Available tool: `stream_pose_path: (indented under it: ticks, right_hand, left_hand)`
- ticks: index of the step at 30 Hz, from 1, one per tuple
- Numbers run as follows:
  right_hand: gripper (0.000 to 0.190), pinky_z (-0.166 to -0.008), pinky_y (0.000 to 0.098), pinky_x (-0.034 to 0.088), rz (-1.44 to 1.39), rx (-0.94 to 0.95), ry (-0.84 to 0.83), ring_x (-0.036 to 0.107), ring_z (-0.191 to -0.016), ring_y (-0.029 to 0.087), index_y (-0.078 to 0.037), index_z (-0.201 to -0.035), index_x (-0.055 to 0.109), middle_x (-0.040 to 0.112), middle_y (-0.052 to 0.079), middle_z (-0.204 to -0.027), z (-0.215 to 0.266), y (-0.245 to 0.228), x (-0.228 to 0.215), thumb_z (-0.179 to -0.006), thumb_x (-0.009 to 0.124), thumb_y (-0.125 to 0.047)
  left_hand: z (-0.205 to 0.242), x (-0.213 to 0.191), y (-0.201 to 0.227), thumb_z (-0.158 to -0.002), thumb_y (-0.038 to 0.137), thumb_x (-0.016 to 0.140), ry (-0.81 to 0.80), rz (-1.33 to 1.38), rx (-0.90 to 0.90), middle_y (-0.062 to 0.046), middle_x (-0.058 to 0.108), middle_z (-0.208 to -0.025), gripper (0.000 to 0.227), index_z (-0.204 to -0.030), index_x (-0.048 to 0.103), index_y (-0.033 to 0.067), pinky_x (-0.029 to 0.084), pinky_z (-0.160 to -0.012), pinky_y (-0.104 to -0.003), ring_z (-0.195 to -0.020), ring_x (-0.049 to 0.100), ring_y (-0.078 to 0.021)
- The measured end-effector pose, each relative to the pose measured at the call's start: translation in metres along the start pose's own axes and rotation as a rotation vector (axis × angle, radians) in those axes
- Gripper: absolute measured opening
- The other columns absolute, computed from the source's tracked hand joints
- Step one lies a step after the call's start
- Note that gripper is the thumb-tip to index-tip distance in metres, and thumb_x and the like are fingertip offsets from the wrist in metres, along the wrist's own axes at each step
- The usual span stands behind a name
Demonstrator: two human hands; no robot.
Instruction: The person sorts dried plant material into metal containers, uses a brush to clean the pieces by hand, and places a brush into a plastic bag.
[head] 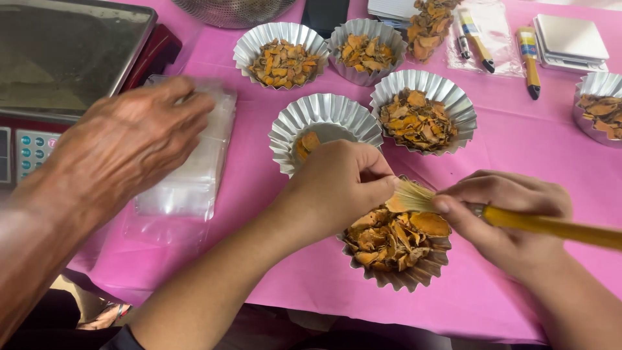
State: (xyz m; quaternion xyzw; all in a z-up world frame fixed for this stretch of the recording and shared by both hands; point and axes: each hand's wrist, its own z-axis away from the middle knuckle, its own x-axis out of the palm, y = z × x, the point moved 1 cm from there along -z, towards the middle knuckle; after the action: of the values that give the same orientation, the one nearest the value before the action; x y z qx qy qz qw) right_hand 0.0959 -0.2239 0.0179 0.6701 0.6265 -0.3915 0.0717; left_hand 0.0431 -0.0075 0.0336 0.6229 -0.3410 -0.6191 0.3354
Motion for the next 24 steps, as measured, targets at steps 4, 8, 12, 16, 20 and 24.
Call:
stream_pose_path:
  ticks: [4,8,12,16,20,24]
  right_hand:
    - [0.016,-0.05,0.0256,0.054,-0.171,0.061,0.016,0.066,-0.053,0.019,0.003,-0.078,0.063,0.069,0.013,-0.069,0.012,0.017,-0.006,-0.087,0.065,-0.01]
    - [0.019,-0.062,0.0254,0.065,-0.186,-0.168,-0.097,0.075,-0.062,0.022,0.001,-0.083,0.068,0.073,0.012,-0.074,0.0,-0.002,0.002,-0.079,0.07,-0.017]
    - [0.02,-0.049,0.0273,0.055,-0.05,-0.106,-0.125,0.064,-0.049,0.021,-0.001,-0.067,0.06,0.065,0.01,-0.061,0.0,0.0,-0.004,-0.082,0.071,-0.009]
    - [0.025,-0.064,0.0308,0.063,-0.127,-0.297,-0.139,0.07,-0.062,0.023,-0.002,-0.086,0.067,0.071,0.01,-0.076,0.007,0.007,-0.011,-0.08,0.067,-0.026]
    - [0.015,-0.051,0.0248,0.06,0.013,-0.232,-0.173,0.067,-0.052,0.012,-0.01,-0.078,0.072,0.071,0.0,-0.064,0.0,-0.004,0.0,-0.084,0.071,-0.023]
    - [0.015,-0.049,0.0298,0.048,-0.036,-0.124,-0.083,0.059,-0.049,0.023,0.004,-0.076,0.063,0.062,0.013,-0.062,0.001,-0.004,-0.01,-0.083,0.066,-0.008]
  left_hand:
    - [0.001,-0.001,-0.002,-0.085,0.023,0.066,0.02,-0.027,-0.004,0.004,0.064,-0.06,0.027,-0.061,0.06,0.0138,0.046,-0.055,-0.033,-0.058,0.059,-0.0083]
    - [0.004,0.003,0.0,-0.081,0.025,0.063,0.001,-0.084,0.052,0.005,0.07,-0.061,0.022,-0.063,0.069,0.0156,0.048,-0.062,-0.034,-0.061,0.065,-0.0097]
    - [0.0,0.006,-0.008,-0.083,0.028,0.064,0.058,-0.101,0.066,0.001,0.07,-0.063,0.025,-0.063,0.067,0.0126,0.046,-0.059,-0.039,-0.062,0.066,-0.0149]
    - [0.004,0.009,-0.003,-0.085,0.026,0.065,0.023,-0.049,0.054,0.003,0.061,-0.058,0.028,-0.061,0.06,0.0135,0.042,-0.056,-0.036,-0.057,0.056,-0.011]
    - [0.005,0.005,0.002,-0.089,0.028,0.065,-0.044,-0.032,-0.017,0.004,0.064,-0.06,0.023,-0.072,0.071,0.0144,0.04,-0.053,-0.034,-0.054,0.053,-0.0091]
    - [0.004,0.005,0.002,-0.087,0.027,0.065,0.003,-0.057,-0.025,0.003,0.064,-0.062,0.027,-0.063,0.063,0.0128,0.043,-0.059,-0.035,-0.06,0.057,-0.0107]
